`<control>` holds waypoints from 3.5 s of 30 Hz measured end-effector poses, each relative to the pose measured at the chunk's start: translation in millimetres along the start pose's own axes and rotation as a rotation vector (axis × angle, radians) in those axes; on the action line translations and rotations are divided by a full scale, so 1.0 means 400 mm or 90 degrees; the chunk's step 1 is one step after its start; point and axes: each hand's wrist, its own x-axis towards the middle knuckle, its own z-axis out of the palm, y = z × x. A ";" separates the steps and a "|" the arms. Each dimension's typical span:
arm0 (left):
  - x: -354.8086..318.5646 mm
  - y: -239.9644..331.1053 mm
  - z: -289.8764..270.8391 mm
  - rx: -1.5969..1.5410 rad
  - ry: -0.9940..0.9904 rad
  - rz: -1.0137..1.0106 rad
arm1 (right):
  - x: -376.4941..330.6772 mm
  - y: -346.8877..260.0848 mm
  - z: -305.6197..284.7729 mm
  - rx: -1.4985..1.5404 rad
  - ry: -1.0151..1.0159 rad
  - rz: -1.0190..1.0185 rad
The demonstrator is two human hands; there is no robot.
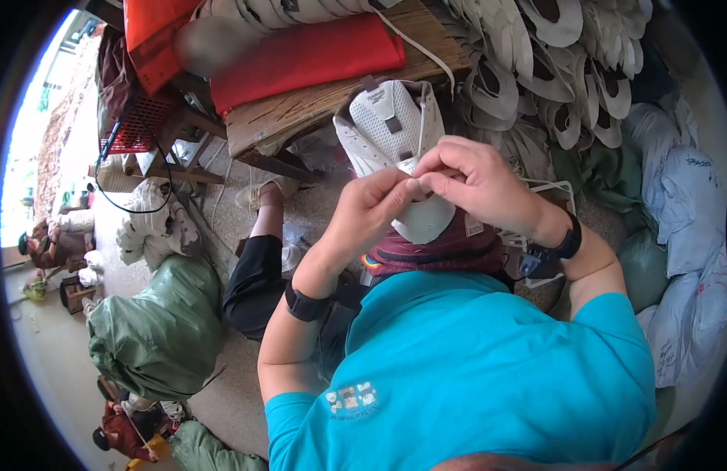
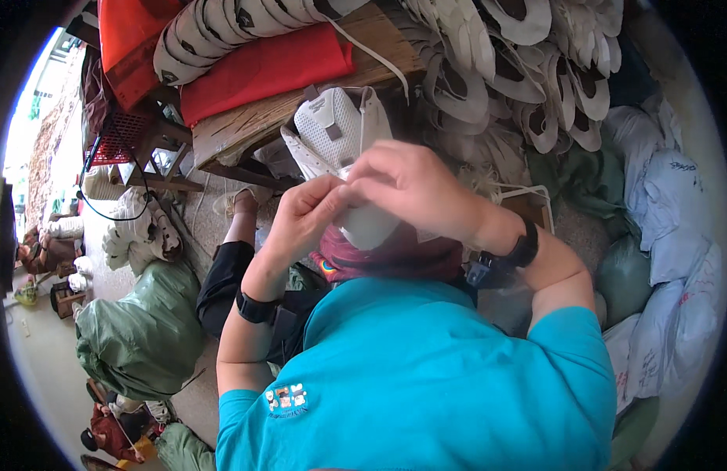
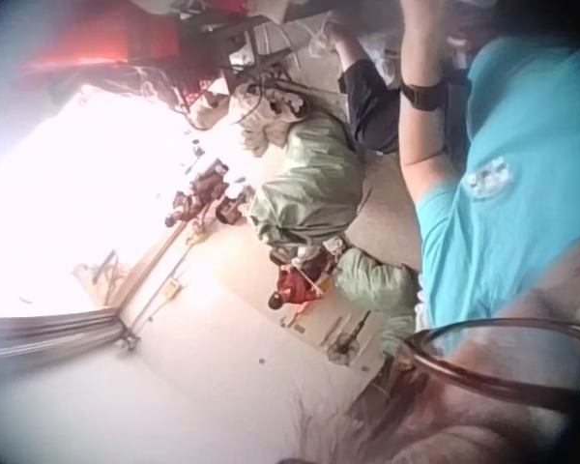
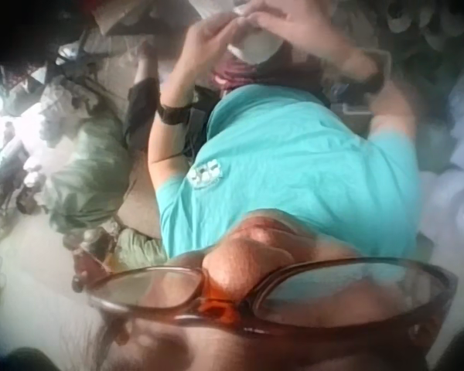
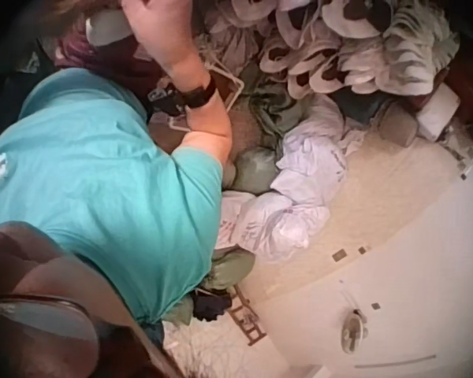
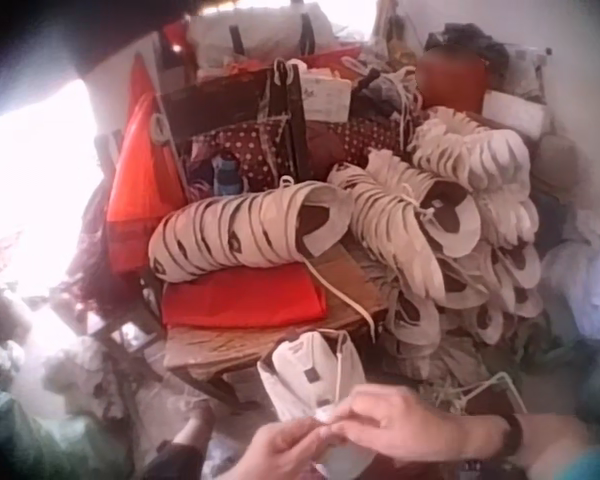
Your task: The person is sitting on the floor in a cluttered room, lacing a white sneaker. They thread the laces through the eyelets, pull them tight, and tie a knot. The person then picks up a second shoe from a pile and begins lacing it in the same manner.
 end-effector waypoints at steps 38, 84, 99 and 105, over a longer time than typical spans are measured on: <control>0.031 -0.045 -0.008 0.326 0.210 0.231 | 0.038 0.115 0.045 0.171 0.100 0.152; 0.028 -0.061 0.008 0.355 0.316 0.238 | 0.068 0.087 0.020 -0.060 -0.006 -0.016; -0.375 -0.283 -0.584 -0.014 0.926 0.070 | -0.025 0.157 -0.048 -0.037 -0.015 0.141; -0.853 -0.565 -0.909 -0.544 0.377 0.336 | -0.096 0.292 -0.094 -0.306 -0.020 0.016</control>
